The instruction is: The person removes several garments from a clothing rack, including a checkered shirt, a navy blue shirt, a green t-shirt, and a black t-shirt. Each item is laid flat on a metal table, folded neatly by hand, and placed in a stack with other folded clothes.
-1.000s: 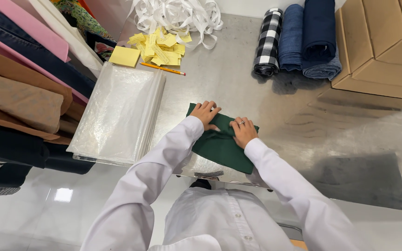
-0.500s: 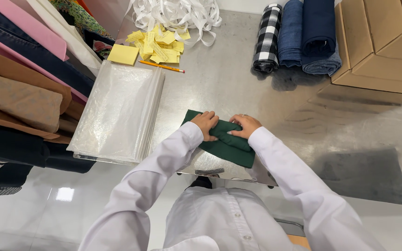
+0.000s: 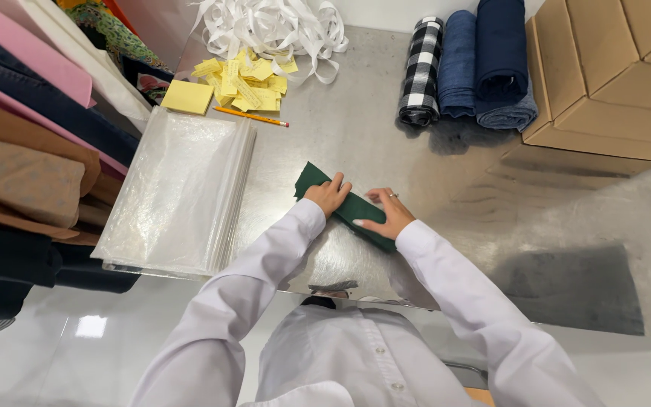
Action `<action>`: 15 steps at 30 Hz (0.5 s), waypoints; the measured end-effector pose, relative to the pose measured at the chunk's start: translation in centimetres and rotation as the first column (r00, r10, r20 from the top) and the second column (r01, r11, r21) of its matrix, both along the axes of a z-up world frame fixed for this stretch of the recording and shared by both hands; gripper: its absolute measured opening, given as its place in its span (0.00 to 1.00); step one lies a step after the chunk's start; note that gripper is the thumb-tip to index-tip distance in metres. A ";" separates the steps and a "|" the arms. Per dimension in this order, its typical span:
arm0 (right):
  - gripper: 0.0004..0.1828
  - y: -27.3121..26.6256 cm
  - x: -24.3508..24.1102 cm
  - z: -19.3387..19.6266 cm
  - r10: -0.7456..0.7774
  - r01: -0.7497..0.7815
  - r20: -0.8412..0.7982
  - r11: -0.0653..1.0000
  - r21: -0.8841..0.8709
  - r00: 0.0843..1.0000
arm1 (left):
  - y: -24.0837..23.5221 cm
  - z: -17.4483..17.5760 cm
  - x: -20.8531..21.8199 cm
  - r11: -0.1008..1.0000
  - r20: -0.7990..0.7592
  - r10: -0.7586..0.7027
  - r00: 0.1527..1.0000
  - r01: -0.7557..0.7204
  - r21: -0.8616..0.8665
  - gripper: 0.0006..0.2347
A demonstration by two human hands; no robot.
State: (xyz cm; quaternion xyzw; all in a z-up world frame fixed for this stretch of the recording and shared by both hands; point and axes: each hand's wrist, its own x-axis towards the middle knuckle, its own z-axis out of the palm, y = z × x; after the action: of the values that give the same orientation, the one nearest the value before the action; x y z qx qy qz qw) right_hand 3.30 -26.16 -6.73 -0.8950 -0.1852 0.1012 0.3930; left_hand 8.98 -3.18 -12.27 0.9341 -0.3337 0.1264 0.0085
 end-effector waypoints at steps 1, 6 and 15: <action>0.39 -0.3 0.1 0.3 -0.004 0.004 0.001 1.000 -0.001 1.000 | 0.1 -0.5 0.1 1.000 0.001 -0.004 1.000 0.004 -0.001 0.20; 0.46 -0.8 1.0 -0.8 -0.130 0.105 -0.166 0.983 -0.147 0.978 | 0.7 0.8 -0.2 0.903 -0.404 0.028 0.914 -0.196 -0.382 0.35; 0.40 6.0 6.1 -6.6 -0.578 0.595 -0.150 0.796 0.116 0.802 | -5.1 -5.5 3.1 0.331 -0.942 0.011 0.337 -0.890 -0.314 0.35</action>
State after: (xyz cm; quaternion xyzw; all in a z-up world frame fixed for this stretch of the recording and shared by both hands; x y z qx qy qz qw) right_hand 9.43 -20.16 -13.37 -0.8677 0.1152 0.0071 0.4835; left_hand 12.09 -8.32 -17.79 0.7923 0.1548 -0.1921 0.5581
